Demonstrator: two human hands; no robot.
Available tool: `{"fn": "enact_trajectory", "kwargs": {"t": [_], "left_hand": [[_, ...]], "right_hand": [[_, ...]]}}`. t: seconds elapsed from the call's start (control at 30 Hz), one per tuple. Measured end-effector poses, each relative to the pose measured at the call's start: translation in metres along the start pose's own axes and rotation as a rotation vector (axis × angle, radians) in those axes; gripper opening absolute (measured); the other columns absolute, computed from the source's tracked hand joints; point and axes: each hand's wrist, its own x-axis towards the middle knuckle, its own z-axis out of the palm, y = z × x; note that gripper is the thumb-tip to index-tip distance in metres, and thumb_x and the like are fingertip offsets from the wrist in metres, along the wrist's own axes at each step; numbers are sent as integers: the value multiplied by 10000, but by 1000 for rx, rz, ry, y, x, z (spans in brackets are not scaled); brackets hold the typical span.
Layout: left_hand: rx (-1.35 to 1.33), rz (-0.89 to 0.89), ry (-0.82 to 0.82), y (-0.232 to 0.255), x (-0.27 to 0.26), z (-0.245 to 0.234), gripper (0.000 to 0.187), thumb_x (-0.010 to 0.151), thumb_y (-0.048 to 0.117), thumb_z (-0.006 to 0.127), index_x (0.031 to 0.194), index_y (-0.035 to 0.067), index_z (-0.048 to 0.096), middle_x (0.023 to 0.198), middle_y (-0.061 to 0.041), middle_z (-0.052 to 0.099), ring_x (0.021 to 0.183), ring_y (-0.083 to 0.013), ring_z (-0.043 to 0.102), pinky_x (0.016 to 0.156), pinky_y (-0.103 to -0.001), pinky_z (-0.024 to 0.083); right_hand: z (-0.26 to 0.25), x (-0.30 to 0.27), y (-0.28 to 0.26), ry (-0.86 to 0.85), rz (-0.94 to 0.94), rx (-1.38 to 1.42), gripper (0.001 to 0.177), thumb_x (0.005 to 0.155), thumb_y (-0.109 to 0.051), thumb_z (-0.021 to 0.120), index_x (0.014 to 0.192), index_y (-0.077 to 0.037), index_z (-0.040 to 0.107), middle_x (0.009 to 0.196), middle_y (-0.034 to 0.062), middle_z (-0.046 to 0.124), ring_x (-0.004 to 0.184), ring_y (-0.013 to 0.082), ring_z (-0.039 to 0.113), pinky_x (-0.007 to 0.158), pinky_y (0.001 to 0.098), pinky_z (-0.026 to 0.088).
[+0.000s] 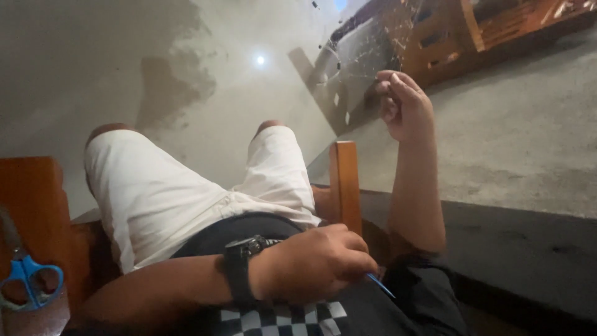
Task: Repairing a fishing net using a net needle and scissors while sitting on a chair.
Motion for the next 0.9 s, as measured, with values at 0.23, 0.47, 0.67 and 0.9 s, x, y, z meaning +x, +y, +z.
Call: {"fn": "enact_trajectory", "kwargs": {"t": [0.23, 0.47, 0.67, 0.9], "left_hand": [[123, 105, 46, 0, -11, -11, 169, 751, -66, 497, 892, -2, 565, 851, -142, 596, 680, -289, 514, 694, -367, 402], [211, -416, 621, -62, -42, -35, 111, 813, 138, 562, 838, 44, 615, 741, -183, 555, 726, -359, 574, 632, -396, 461], [496, -238, 737, -146, -7, -78, 87, 797, 80, 669, 828, 32, 604, 690, -106, 563, 644, -214, 611, 563, -264, 500], [-499, -985, 660, -135, 60, -89, 511, 729, 568, 551, 733, 57, 575, 508, -18, 470, 317, -53, 360, 256, -188, 259]], "right_hand": [[1, -15, 19, 51, -208, 122, 238, 898, -180, 478, 1042, -13, 569, 957, 115, 596, 582, 95, 503, 490, 182, 408], [10, -26, 29, -137, -255, 277, 219, 936, -210, 397, 1079, -104, 523, 996, 166, 620, 1013, 284, 606, 912, 409, 404], [20, -40, 25, -299, -284, 439, 238, 947, -177, 354, 1089, -62, 507, 955, 180, 616, 1040, 361, 578, 960, 518, 391], [21, -58, 17, -310, -246, 430, 220, 947, -173, 362, 1057, -60, 516, 830, 155, 618, 1020, 370, 580, 932, 521, 396]]}}
